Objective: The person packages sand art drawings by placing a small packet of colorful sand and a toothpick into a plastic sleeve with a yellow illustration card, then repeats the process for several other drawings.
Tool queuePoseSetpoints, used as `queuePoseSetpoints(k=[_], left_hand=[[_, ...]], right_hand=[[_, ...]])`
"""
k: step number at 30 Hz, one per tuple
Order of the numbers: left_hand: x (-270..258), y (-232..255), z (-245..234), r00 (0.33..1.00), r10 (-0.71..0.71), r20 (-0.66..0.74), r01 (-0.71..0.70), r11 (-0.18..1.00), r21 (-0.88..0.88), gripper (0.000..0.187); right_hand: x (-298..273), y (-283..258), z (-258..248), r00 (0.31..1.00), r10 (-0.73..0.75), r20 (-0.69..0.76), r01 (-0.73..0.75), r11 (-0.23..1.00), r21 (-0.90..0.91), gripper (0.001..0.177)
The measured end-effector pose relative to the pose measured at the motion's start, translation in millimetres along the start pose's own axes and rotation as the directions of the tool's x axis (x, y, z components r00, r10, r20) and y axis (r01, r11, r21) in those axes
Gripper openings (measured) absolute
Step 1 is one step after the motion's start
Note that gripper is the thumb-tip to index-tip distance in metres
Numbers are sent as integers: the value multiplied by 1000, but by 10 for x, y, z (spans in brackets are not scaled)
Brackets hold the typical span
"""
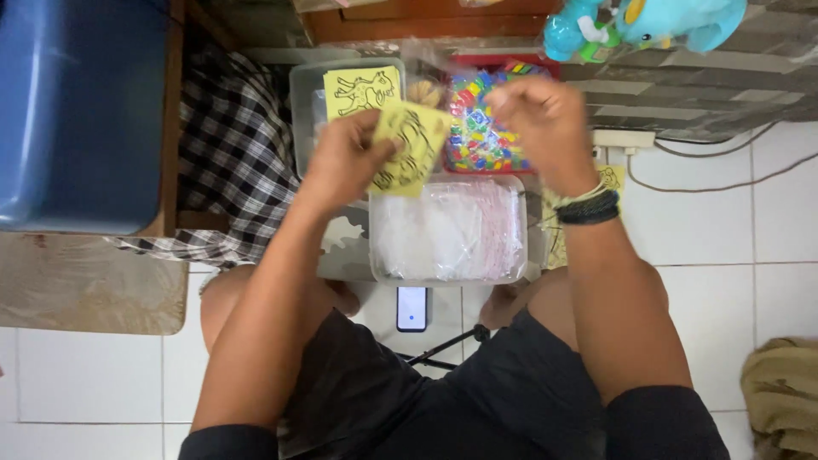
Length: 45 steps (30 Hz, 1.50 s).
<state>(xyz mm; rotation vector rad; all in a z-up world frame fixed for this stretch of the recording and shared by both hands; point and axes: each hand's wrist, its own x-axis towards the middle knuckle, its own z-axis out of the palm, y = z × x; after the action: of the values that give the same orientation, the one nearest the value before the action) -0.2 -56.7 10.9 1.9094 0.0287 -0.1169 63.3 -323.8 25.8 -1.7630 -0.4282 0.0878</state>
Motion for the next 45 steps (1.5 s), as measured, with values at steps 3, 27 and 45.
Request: queuePoseSetpoints(k=[3,27,45], left_hand=[[-4,70,-94,990,90,-105,-93,995,-31,14],[-15,-102,-366,972,89,-218,-137,968,-211,26],[-244,171,32,981,164,-100,-143,970,195,13]], right_hand=[[115,241,-188,998,19,-60,-26,993,-117,12],[461,1399,125,970,199,-140,-235,915,-329,29],[-139,-342,49,893,-395,-215,356,913,-201,17]])
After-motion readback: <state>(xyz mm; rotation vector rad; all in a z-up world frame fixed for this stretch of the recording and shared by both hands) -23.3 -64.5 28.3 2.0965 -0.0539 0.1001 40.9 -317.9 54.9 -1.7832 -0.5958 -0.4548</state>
